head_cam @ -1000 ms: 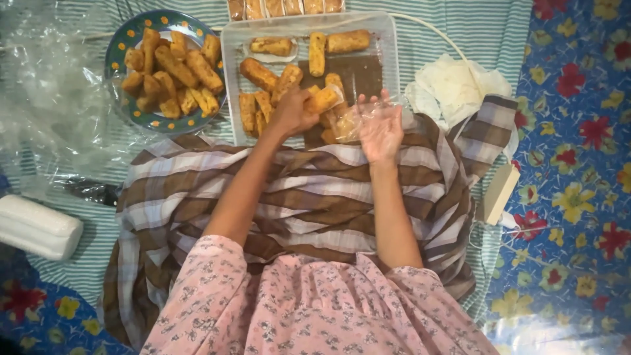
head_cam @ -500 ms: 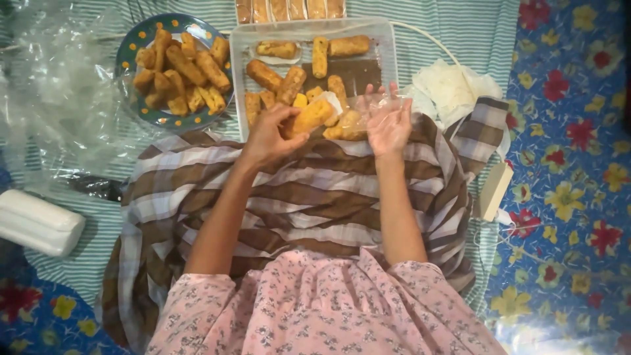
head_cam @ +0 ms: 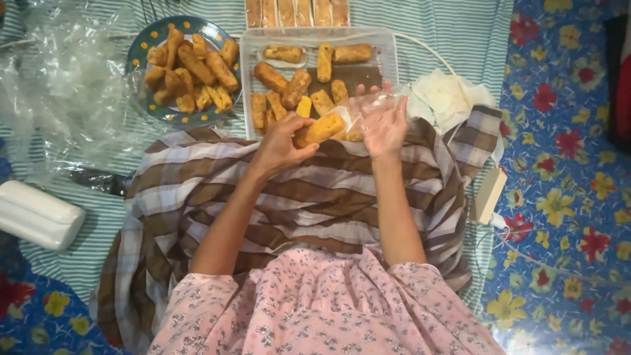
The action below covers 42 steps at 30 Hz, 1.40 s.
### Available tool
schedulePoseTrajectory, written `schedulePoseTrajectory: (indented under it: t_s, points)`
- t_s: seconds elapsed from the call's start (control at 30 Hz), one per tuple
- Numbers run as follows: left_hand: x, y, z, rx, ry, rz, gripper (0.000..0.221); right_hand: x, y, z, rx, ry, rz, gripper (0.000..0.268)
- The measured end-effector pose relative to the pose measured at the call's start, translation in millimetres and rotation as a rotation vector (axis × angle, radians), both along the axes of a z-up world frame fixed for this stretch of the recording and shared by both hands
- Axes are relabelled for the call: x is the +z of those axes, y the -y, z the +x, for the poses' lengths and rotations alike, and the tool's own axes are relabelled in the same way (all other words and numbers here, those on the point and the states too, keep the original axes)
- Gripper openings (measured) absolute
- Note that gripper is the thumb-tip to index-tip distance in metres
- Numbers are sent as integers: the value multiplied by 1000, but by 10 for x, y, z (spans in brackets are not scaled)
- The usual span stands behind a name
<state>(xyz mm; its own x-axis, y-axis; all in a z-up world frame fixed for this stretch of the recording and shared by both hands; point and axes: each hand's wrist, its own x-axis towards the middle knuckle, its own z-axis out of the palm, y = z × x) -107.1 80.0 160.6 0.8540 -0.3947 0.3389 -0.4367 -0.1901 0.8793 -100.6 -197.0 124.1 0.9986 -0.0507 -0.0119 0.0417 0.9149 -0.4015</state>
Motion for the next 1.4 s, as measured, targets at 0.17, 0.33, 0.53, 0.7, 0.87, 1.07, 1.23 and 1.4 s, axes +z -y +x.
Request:
schedulePoseTrajectory:
  t_s: [0.17, 0.33, 0.53, 0.7, 0.87, 1.07, 1.23, 1.4]
  points:
    - [-18, 54, -9, 3, 13, 2, 54, 49, -75, 8, 1, 1, -16, 57]
    - [-59, 175, 28, -1, 13, 5, 55, 74, -71, -7, -4, -8, -28, 58]
    - [-122, 316, 37, -8, 9, 6, 56, 95, -70, -32, -11, -24, -45, 61]
    - [-117, 406, 62, -5, 4, -3, 56, 73, -86, -57, -9, -39, -68, 63]
    - [-83, 512, 39, 17, 17, -56, 59, -92, -60, -34, -5, -71, -144, 48]
    - [-89, 603, 20, 65, 60, -131, 61, -13, -138, -21, -15, -44, -230, 54]
    - [51, 651, -8, 102, 118, -171, 60, 60, -236, -86, -21, -20, -232, 58]
    - [27, 683, -27, 129, 187, -182, 58, -28, -256, -98, -54, -4, -265, 60]
